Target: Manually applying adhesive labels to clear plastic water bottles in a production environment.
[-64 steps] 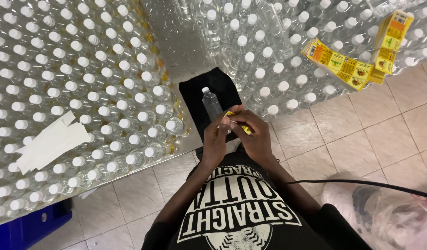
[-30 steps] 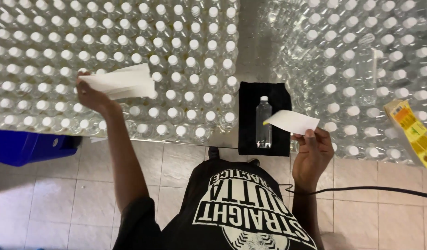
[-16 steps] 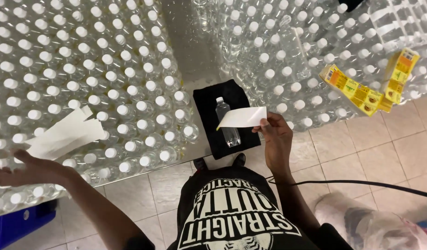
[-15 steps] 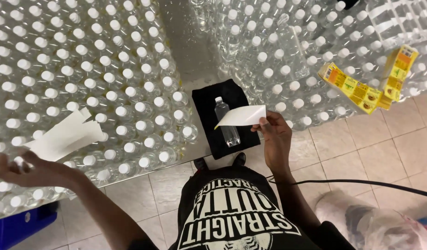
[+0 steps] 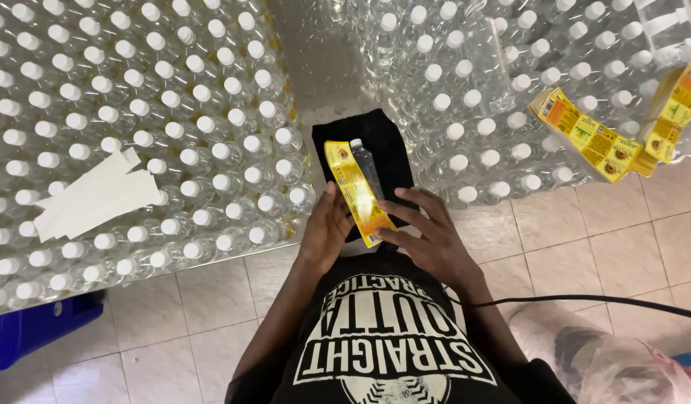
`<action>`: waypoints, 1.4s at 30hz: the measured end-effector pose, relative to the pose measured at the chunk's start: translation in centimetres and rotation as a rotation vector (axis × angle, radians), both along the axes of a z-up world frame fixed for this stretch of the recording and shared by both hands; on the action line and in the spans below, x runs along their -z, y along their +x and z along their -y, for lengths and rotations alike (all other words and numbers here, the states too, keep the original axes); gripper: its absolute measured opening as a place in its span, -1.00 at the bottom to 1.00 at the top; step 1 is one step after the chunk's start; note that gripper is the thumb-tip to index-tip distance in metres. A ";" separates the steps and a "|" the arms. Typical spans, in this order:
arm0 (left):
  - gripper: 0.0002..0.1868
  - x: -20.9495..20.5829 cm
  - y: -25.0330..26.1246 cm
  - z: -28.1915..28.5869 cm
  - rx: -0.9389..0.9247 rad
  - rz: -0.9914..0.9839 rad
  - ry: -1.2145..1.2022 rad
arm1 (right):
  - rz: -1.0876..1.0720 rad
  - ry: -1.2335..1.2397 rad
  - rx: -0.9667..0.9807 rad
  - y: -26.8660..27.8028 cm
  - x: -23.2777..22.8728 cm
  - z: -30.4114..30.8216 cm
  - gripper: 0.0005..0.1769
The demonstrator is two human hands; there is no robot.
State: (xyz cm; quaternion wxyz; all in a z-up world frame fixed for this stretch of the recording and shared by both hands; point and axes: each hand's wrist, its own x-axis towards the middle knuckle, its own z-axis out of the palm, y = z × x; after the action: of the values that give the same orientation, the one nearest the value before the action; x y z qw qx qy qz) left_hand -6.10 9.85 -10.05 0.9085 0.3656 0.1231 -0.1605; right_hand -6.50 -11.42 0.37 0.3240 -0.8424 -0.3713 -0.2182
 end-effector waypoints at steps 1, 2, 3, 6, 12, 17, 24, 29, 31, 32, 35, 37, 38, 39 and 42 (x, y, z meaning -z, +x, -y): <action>-0.27 -0.2 0.1 0.1 -0.006 -0.008 0.003 | -0.008 0.003 -0.006 0.0 0.7 0.7 -0.83; -0.39 -0.4 0.2 0.3 -0.015 -0.060 -0.027 | -0.026 -0.018 -0.003 -0.1 1.4 1.5 -0.78; -0.50 -0.6 0.3 0.5 -0.024 -0.111 -0.056 | -0.043 -0.040 0.000 -0.2 2.1 2.3 -0.74; -0.56 1.8 0.6 1.4 -0.068 -0.170 -0.013 | -0.125 -0.034 0.077 0.2 3.2 4.2 -0.81; -0.61 -1.4 0.8 2.3 -0.191 -0.183 0.113 | -0.795 0.034 0.354 0.8 1.8 4.6 -0.47; -0.51 -2.8 1.4 2.7 -0.302 -0.163 0.195 | -1.184 0.114 0.213 1.5 7.5 4.4 -0.48; -0.56 -0.3 1.0 5.1 -0.345 -0.217 0.145 | -1.409 0.903 -0.088 0.8 15.3 1.5 -0.14; -0.53 3.4 0.4 6.2 -0.314 -0.278 0.228 | -1.421 1.173 0.326 1.9 17.5 1.5 -0.45; -0.53 4.7 0.0 6.2 -0.306 -0.298 0.262 | -1.438 1.158 0.416 2.4 18.4 1.8 -0.53; -0.51 4.9 -0.1 6.2 -0.310 -0.304 0.292 | -1.439 1.108 0.420 2.6 18.8 1.9 -0.54; -0.44 4.0 -0.4 6.1 -0.314 -0.315 0.390 | -1.442 1.009 0.435 2.8 19.5 2.0 -0.53; -0.41 4.1 -0.2 6.0 -0.315 -0.305 0.456 | -1.429 0.961 0.436 3.3 20.2 2.0 -0.51; -0.42 4.6 -0.2 6.0 -0.326 -0.319 0.509 | -1.428 0.953 0.454 3.4 20.6 2.0 -0.50; -0.43 5.1 -0.3 6.0 -0.335 -0.333 0.562 | -1.428 0.945 0.472 3.5 21.0 2.0 -0.48; -0.46 8.3 -1.0 6.0 -0.314 -0.348 0.625 | -1.411 0.902 0.507 3.8 22.3 2.2 -0.47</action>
State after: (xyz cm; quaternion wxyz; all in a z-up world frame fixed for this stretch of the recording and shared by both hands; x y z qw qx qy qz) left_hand -7.08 3.88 -18.35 0.7324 0.5687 0.3729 -0.0339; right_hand -2.75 -13.64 -21.95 0.7222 -0.6295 0.2362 0.1625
